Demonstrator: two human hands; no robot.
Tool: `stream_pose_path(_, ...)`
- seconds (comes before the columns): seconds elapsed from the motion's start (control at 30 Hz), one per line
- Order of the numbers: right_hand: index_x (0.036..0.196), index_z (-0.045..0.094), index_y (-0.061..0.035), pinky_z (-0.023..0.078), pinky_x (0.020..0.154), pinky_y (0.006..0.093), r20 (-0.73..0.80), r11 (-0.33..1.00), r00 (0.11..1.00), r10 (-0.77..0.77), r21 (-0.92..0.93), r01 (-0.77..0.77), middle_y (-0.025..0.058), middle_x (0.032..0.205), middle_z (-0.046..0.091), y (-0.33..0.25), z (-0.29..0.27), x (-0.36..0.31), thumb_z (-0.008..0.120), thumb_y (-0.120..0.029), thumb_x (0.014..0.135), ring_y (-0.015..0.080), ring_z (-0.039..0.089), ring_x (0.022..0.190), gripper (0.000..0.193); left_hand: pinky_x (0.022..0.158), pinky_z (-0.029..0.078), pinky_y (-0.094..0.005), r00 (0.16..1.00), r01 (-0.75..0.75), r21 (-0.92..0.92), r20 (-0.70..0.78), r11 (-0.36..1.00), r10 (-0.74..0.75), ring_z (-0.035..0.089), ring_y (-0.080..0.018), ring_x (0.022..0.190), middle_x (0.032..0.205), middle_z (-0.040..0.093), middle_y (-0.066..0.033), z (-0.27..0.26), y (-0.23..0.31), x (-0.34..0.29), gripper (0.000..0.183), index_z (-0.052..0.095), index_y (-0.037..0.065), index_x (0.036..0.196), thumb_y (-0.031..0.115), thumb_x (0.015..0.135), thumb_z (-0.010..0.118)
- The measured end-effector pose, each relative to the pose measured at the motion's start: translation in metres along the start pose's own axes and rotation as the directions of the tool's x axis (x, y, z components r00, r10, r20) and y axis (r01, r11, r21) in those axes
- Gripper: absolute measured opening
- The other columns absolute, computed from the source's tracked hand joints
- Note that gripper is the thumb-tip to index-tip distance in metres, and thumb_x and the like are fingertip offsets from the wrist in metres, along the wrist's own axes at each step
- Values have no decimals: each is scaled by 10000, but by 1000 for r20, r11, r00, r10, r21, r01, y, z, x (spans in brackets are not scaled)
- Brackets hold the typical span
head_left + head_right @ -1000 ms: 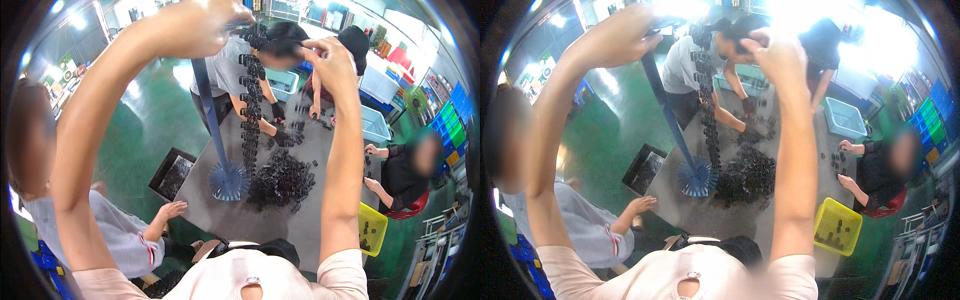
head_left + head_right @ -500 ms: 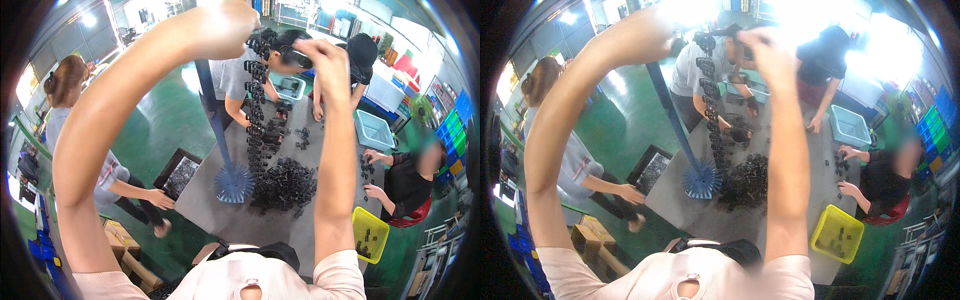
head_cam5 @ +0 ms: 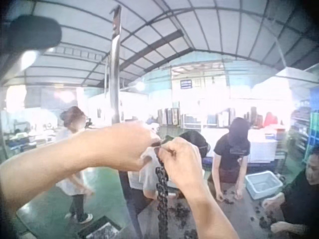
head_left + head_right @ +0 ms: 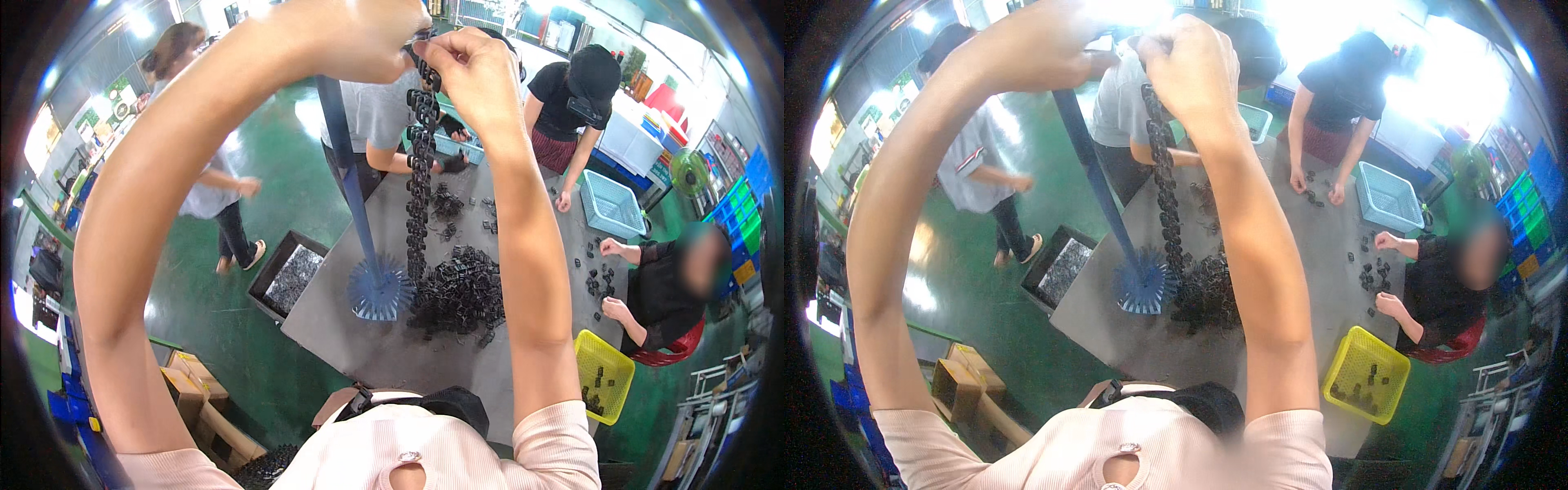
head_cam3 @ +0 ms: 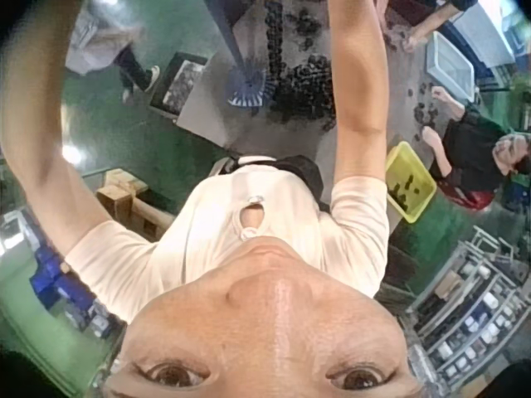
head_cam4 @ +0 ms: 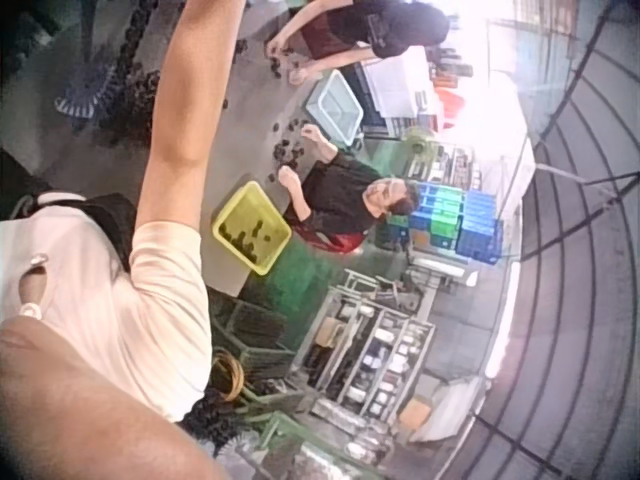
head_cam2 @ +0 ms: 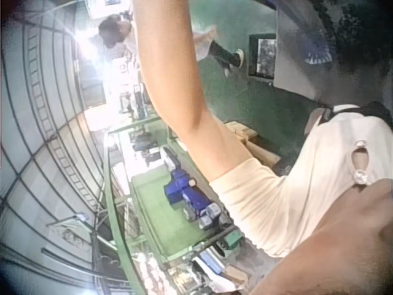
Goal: The person removes small black plastic parts from a rotating vertical rack and places them onto a table. They continue detaching parts one by one and arranging them on the surface while others work nearby.
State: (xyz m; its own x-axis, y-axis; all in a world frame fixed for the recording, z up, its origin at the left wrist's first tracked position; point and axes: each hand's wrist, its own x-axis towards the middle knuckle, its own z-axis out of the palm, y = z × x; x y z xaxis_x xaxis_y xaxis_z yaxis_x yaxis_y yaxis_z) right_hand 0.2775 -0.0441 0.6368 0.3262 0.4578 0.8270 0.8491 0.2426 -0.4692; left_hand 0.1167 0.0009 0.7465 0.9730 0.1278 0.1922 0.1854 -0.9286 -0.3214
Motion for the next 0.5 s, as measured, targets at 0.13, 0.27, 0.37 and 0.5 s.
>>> stream_pose_path(0.13, 867, 759, -77, 498, 806, 380, -32, 999, 999, 5, -34, -6, 136, 917, 708, 17, -28, -4, 693, -332, 808, 280, 664, 900, 270, 798, 543, -424, 999, 43, 99, -38, 994, -40, 663, -393, 869, 887, 668, -259, 3, -2, 5, 364, 641, -39, 1073, -19, 718, 564)
stream_pose_path(0.27, 935, 745, -1, 456, 698, 282, 50, 917, 917, 396, -58, -394, 58, 816, 685, 36, -80, -9, 732, -246, 814, 122, 600, 775, 274, 849, 532, -414, 992, -56, 15, -108, 998, 57, 652, -372, 922, 975, 661, -248, 11, -17, 0, 410, 623, -50, 1137, -51, 742, 515)
stream_pose_path(0.37, 967, 748, -21, 464, 706, 297, 54, 873, 968, 245, -447, -196, 69, 843, 675, 33, -84, -11, 737, -274, 815, 137, 600, 765, 295, 931, 488, -419, 986, -96, -69, -143, 993, 86, 613, -367, 1040, 1100, 629, -259, 12, -23, -3, 376, 599, -82, 1132, 1, 779, 500)
stream_pose_path(0.5, 982, 756, -90, 506, 730, 317, 96, 995, 995, 22, -99, -12, 67, 865, 712, 11, -47, -7, 736, -321, 802, 181, 670, 797, 294, 869, 504, -438, 995, -60, -73, -88, 996, 53, 634, -388, 973, 1021, 638, -290, 2, -12, -4, 356, 605, -78, 1072, 79, 758, 548)
